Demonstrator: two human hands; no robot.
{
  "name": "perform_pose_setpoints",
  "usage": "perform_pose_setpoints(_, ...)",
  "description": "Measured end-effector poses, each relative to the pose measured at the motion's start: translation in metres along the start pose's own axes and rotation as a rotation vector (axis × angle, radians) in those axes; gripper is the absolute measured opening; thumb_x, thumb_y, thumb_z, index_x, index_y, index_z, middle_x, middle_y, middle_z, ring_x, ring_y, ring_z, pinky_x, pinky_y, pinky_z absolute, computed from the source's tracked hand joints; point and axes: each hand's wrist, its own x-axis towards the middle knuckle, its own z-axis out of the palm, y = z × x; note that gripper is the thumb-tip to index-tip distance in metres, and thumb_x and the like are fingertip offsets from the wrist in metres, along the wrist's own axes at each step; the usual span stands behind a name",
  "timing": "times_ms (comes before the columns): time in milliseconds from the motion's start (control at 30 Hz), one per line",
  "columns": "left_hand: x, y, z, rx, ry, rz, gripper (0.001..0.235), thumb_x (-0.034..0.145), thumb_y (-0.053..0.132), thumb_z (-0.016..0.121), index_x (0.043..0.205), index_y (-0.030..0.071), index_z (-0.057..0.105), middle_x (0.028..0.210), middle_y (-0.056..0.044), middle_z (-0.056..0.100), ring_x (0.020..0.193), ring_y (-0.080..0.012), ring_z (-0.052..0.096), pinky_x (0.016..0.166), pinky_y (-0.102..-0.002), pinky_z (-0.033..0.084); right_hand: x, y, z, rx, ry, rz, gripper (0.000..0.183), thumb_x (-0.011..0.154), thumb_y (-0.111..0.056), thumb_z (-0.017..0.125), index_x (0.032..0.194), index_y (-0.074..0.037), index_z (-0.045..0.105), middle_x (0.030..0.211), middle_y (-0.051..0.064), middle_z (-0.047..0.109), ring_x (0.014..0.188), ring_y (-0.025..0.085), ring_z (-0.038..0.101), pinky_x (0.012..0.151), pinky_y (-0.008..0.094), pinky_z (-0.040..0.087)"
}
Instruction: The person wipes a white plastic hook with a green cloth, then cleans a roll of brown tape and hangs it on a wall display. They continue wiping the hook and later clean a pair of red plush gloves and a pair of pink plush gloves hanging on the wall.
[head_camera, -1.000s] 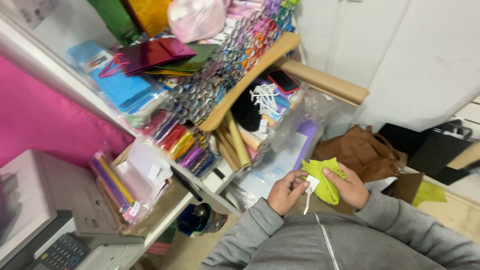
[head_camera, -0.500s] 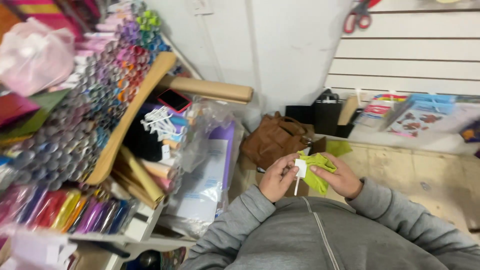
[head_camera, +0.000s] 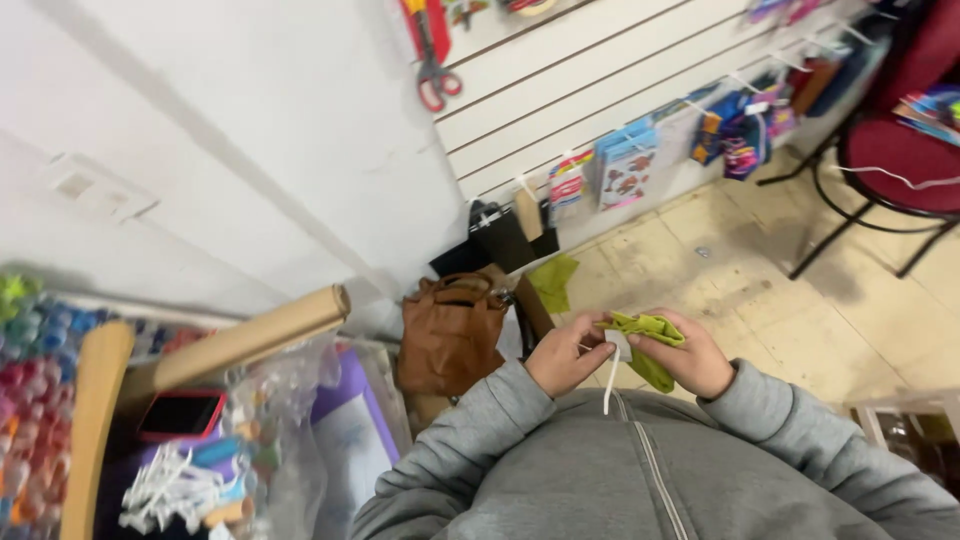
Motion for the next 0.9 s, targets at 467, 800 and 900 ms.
perform_pose_setpoints(467,0.040,-0.054,-0.028,-0.400,-0.320,-0.039,0.046,0.097,0.007,0.065,0.136,-0.001,0.042,0.111,-0.013,0.064,0.099,-0.0186,0.072,0.084,-0.031,0.062,-0.022,-0.037,0.075,-0.125,0.232,-0.027,0.056,0.093,-0.006,0.064,0.147,-0.008,0.048,0.135,0.007,0.062,0.121,0.017,0.058,0.099,0.031,0.049)
perform_pose_setpoints(800,0.051,-0.065,0.000,-0.401,-0.680,0.042,0.038,0.097,0.001,0.066,0.129,-0.002,0.045,0.109,-0.011,0.069,0.097,-0.0150,0.071,0.082,-0.029,0.060,-0.073,-0.027,0.115,-0.229,0.572,0.104,0.052,0.084,-0.004,0.076,0.134,-0.011,0.064,0.119,0.007,0.073,0.108,0.020,0.073,0.091,0.032,0.059)
perform_pose_setpoints(900,0.050,-0.064,0.018,-0.475,-0.774,-0.040,0.033,0.099,0.002,0.061,0.128,-0.002,0.048,0.101,-0.009,0.069,0.089,-0.0146,0.071,0.078,-0.030,0.062,-0.092,-0.035,0.124,-0.301,0.713,0.075,0.054,0.082,-0.008,0.080,0.133,-0.010,0.063,0.119,0.008,0.071,0.108,0.019,0.070,0.091,0.032,0.057)
